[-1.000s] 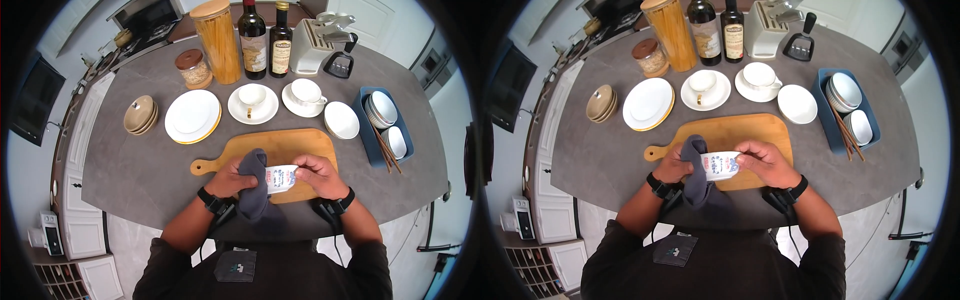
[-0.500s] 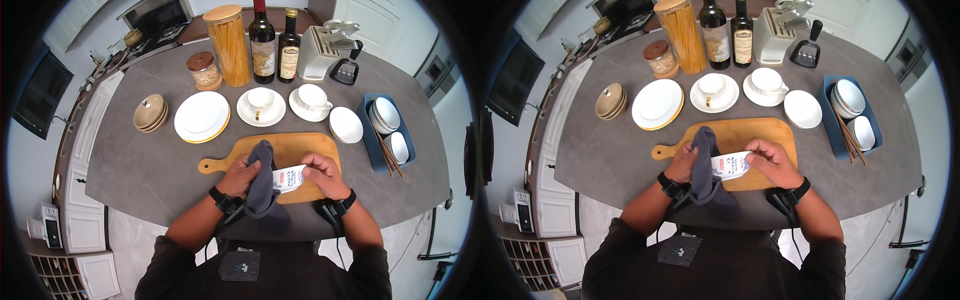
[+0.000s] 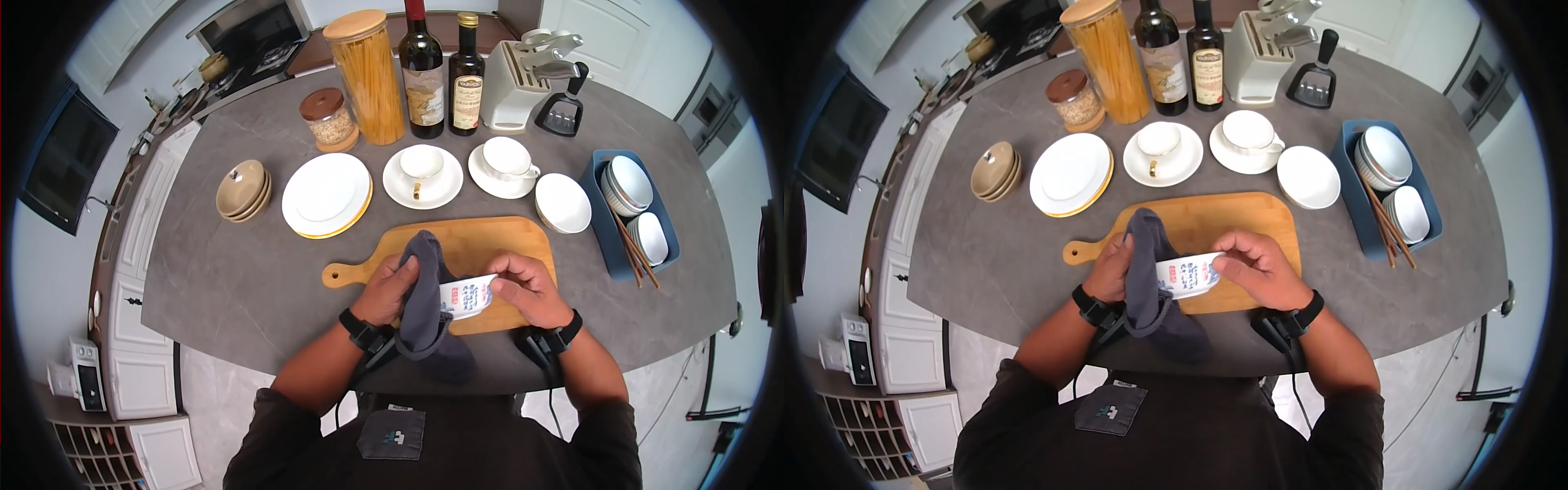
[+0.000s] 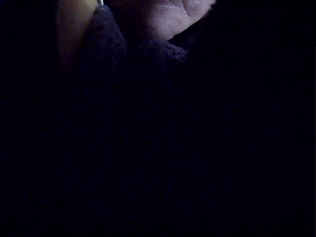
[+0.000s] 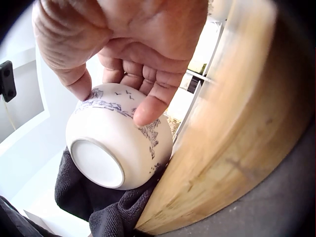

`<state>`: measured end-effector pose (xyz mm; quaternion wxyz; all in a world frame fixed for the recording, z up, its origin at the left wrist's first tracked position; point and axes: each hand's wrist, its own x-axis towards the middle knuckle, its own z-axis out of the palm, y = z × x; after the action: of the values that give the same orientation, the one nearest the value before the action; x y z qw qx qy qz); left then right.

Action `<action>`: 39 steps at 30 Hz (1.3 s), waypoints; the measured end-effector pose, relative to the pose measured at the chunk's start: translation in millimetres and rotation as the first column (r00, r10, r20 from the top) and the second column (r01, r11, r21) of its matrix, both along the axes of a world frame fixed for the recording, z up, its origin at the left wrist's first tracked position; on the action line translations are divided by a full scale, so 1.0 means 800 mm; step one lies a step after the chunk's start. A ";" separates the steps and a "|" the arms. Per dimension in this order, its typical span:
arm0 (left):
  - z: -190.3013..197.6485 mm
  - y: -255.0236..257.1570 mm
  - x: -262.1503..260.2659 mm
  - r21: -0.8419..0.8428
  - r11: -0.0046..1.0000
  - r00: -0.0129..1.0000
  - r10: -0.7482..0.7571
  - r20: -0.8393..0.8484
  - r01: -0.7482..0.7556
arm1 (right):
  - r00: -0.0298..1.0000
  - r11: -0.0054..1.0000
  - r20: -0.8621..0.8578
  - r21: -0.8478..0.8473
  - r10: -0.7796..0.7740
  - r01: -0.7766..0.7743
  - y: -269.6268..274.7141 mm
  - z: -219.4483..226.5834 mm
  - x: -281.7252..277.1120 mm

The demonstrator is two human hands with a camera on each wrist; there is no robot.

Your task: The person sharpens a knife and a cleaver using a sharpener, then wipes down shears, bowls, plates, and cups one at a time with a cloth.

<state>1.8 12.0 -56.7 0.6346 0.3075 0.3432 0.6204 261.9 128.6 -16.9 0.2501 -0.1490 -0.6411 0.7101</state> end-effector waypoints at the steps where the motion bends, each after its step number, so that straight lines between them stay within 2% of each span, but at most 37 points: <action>1: -0.001 0.000 -0.001 0.000 1.000 1.000 -0.011 -0.011 0.011 | 1.000 1.000 -0.006 -0.013 0.002 -0.002 -0.001 0.001 0.000; 8: 0.003 -0.002 -0.002 0.018 0.999 1.000 -0.029 -0.007 0.030 | 1.000 1.000 0.006 0.007 -0.008 0.008 -0.001 0.003 0.000; 10: 0.009 -0.005 0.001 0.099 0.995 0.990 0.005 -0.144 0.009 | 0.999 0.999 0.021 0.027 -0.025 0.024 -0.002 0.004 0.000; 11: 0.013 -0.005 0.002 0.101 0.995 0.989 0.004 -0.145 0.011 | 0.999 0.999 0.019 0.029 -0.027 0.026 -0.004 0.006 -0.001; 13: 0.023 -0.006 0.005 0.201 0.979 0.973 0.004 -0.230 0.044 | 0.997 0.990 0.020 0.126 -0.070 0.067 -0.006 0.011 -0.002; 14: 0.027 -0.006 0.007 0.203 0.978 0.973 0.002 -0.232 0.046 | 0.997 0.989 0.018 0.127 -0.072 0.069 -0.007 0.013 -0.003; 16: 0.035 -0.006 0.010 0.201 0.978 0.948 0.017 -0.319 0.050 | 0.994 0.959 -0.007 0.263 -0.111 0.109 -0.010 0.016 -0.005; 17: 0.039 -0.005 0.014 0.200 0.978 0.947 0.013 -0.321 0.055 | 0.993 0.958 -0.009 0.262 -0.115 0.113 -0.011 0.019 -0.006; 19: 0.048 -0.005 0.021 0.257 0.963 0.879 0.052 -0.474 0.081 | 0.990 0.915 -0.006 0.382 -0.140 0.131 -0.014 0.022 -0.006; 20: 0.050 -0.004 0.022 0.256 0.963 0.879 0.049 -0.475 0.085 | 0.990 0.914 -0.007 0.382 -0.143 0.135 -0.016 0.022 -0.006; 22: 0.053 -0.001 0.022 0.317 0.936 0.703 0.121 -0.700 0.155 | 0.985 0.919 0.031 0.365 -0.171 0.148 -0.021 0.022 -0.006; 26: 0.061 -0.004 0.029 0.318 0.942 0.679 0.162 -0.716 0.110 | 0.973 0.861 0.045 0.476 -0.226 0.178 -0.030 0.033 -0.012; 28: 0.058 -0.005 0.029 0.289 0.954 0.715 0.148 -0.683 0.078 | 0.971 0.805 -0.016 0.556 -0.238 0.206 -0.031 0.035 -0.016; 32: 0.057 -0.007 0.035 0.271 0.963 0.787 0.159 -0.597 0.011 | 0.970 0.811 0.008 0.551 -0.242 0.197 -0.031 0.034 -0.016; 34: 0.049 -0.007 0.034 0.266 0.963 0.796 0.196 -0.573 -0.046 | 0.963 0.884 0.029 0.406 -0.266 0.232 -0.032 0.032 -0.017; 35: 0.044 -0.007 0.032 0.265 0.963 0.797 0.197 -0.572 -0.048 | 0.964 0.884 0.031 0.407 -0.265 0.230 -0.032 0.032 -0.017; 37: 0.037 -0.008 0.030 0.177 0.977 0.826 0.198 -0.527 -0.121 | 0.964 0.929 0.047 0.283 -0.260 0.237 -0.032 0.032 -0.016; 39: 0.036 -0.005 0.030 0.192 0.972 0.843 0.214 -0.493 -0.135 | 0.961 0.938 0.024 0.228 -0.275 0.263 -0.028 0.023 -0.016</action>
<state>26.0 7.8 -27.9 0.4368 0.4749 0.4779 0.5960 249.1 106.2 1.5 0.3421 -0.2258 -0.6968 0.5886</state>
